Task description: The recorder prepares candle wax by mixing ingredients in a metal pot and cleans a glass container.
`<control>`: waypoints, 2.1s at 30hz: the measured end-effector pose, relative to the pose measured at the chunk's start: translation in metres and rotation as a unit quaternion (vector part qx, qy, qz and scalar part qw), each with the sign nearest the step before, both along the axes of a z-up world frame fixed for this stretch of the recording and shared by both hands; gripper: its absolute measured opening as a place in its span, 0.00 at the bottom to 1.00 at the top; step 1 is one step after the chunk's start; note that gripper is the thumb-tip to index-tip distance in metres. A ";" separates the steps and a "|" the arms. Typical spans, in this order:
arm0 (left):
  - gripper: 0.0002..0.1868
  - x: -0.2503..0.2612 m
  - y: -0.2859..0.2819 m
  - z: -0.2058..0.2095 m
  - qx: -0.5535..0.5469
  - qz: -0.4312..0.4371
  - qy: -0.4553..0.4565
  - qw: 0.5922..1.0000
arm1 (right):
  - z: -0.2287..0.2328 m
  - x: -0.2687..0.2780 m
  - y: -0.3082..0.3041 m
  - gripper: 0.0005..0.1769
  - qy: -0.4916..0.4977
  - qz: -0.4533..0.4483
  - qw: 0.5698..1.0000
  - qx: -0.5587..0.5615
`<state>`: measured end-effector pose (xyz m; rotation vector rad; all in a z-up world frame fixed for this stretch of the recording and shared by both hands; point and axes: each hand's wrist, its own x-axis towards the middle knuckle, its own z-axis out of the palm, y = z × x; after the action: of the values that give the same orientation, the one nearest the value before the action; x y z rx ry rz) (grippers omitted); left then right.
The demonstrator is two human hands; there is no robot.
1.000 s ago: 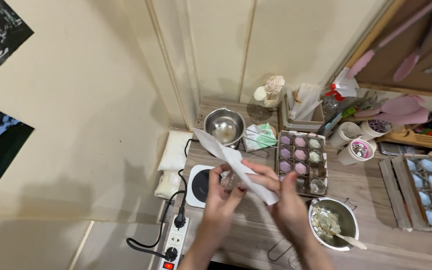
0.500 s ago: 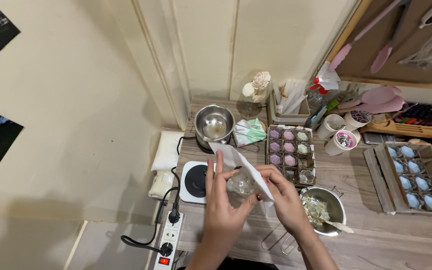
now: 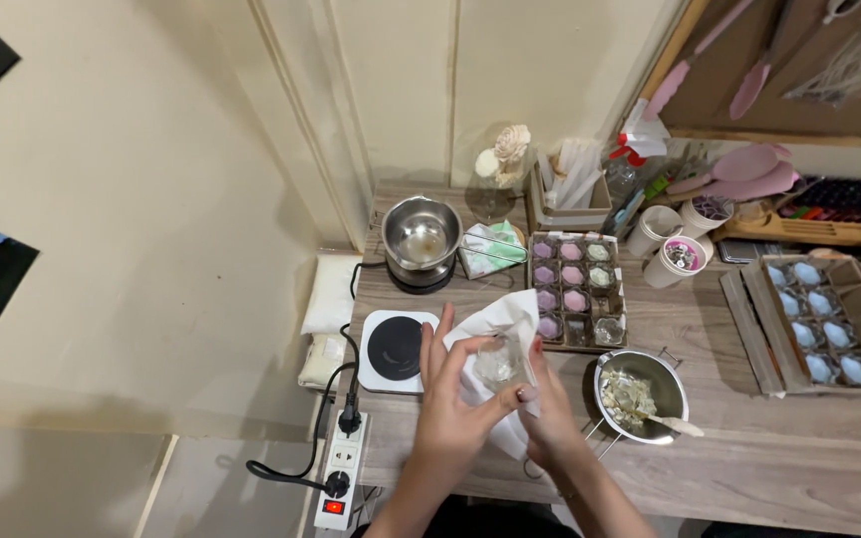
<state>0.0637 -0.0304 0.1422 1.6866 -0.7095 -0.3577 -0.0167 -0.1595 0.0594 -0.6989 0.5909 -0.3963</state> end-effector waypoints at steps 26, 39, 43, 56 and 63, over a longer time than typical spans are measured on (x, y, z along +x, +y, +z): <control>0.32 0.020 0.015 -0.014 0.042 -0.076 0.132 0.988 | 0.054 0.013 0.037 0.33 0.084 0.077 0.990 0.086; 0.16 0.009 -0.008 -0.003 -0.110 -0.011 0.118 0.987 | 0.063 0.029 0.039 0.24 0.042 -0.042 0.998 -0.023; 0.37 0.000 -0.011 0.026 -0.026 0.117 -0.018 0.993 | 0.066 0.019 0.044 0.25 0.020 -0.075 0.993 -0.094; 0.21 -0.018 -0.030 0.051 -0.173 0.056 0.234 0.955 | 0.092 0.010 0.046 0.21 0.098 -0.035 0.952 -0.289; 0.25 -0.017 -0.032 0.040 -0.208 0.028 0.243 0.947 | 0.090 0.007 0.035 0.20 0.053 -0.077 0.986 -0.135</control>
<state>0.0463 -0.0624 0.1827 1.1493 -0.3356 -0.5202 -0.0101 -0.1246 0.1496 -0.9409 0.7019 -0.5927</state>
